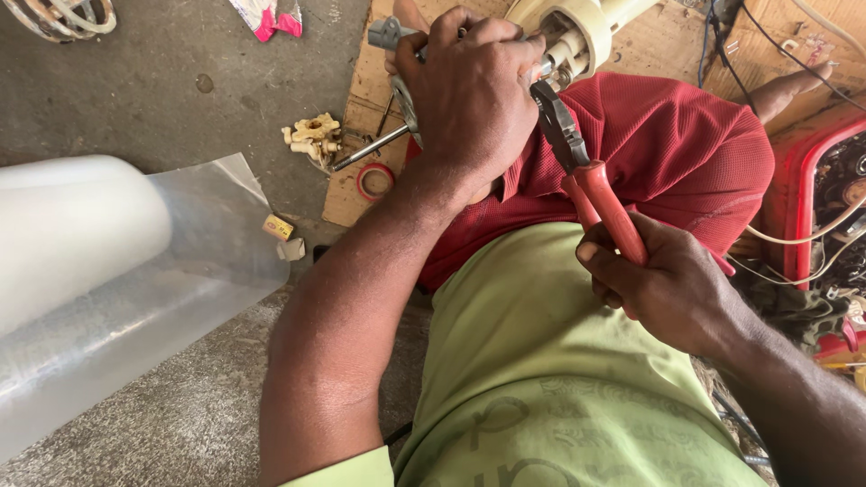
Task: The person repairs a fan motor while sitting on the floor, using pliers and a screwdriver to assemble and secure the internal components and housing.
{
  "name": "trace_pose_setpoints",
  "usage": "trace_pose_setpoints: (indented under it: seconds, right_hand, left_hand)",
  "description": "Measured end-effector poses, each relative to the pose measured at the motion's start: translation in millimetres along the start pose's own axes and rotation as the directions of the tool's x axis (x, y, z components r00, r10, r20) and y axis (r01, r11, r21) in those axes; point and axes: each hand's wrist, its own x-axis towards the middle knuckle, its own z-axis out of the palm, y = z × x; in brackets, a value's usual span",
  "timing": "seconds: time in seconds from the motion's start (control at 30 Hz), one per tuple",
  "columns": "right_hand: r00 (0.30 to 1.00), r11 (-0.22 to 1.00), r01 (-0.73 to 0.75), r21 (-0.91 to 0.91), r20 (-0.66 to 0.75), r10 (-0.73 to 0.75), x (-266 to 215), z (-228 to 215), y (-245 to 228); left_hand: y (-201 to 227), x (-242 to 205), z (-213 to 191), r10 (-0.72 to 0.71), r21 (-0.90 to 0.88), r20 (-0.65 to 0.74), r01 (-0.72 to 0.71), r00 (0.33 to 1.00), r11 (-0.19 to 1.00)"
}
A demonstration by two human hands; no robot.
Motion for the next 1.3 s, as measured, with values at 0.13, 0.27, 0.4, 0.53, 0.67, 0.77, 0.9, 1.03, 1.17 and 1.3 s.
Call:
trace_pose_setpoints:
  seconds: [0.13,0.27,0.4,0.53,0.67,0.77,0.9,1.03,1.17,1.3]
  right_hand:
    - [1.0,1.0,0.002,0.019,0.025,-0.003,-0.6,-0.6,2.6]
    - [1.0,1.0,-0.007,-0.015,0.021,0.007,2.5,-3.7,6.0]
    - [1.0,0.989,0.003,-0.145,0.006,-0.002,-0.3,-14.2,0.5]
    - [0.998,0.918,-0.041,-0.394,0.019,0.052,-12.8,-45.9,21.5]
    - [0.999,0.84,-0.033,-0.542,-0.007,0.035,-19.3,-68.7,55.2]
    - [0.994,0.877,-0.111,-0.468,-0.03,0.109,-21.0,-87.2,86.5]
    - [0.982,0.778,-0.183,-0.601,-0.073,0.175,-11.2,-110.1,145.3]
    - [0.98,0.817,-0.161,-0.554,0.007,0.198,8.9,-122.1,195.3]
    - [0.958,0.797,-0.224,-0.561,0.023,0.286,31.4,-131.8,239.4]
    - [0.996,0.597,0.03,-0.802,0.071,0.046,59.7,-161.9,256.4]
  left_hand:
    - [2.0,-1.1,-0.1,-0.018,0.013,0.013,0.018,1.0,1.0]
    - [-0.2,-6.9,2.6,-0.012,0.009,0.032,0.012,0.999,1.0]
    - [-2.7,8.7,-7.2,0.016,-0.05,-0.001,-0.016,1.0,0.999]
    - [-12.8,7.4,4.6,0.039,-0.098,-0.005,-0.039,0.999,0.994]
    - [-27.2,13.3,10.0,0.101,-0.152,0.095,-0.086,0.99,0.985]
    - [-34.1,16.5,-7.1,0.196,-0.082,0.183,-0.183,0.963,0.98]
    - [-20.6,10.2,-25.0,0.139,0.211,0.322,-0.214,0.937,0.954]
    - [-13.9,12.3,-26.1,-0.028,0.303,0.38,-0.096,0.925,0.948]
    - [-24.6,20.5,-32.8,-0.095,0.291,0.372,-0.019,0.923,0.957]
    - [-33.2,23.1,-43.7,-0.093,0.254,0.399,-0.013,0.912,0.967]
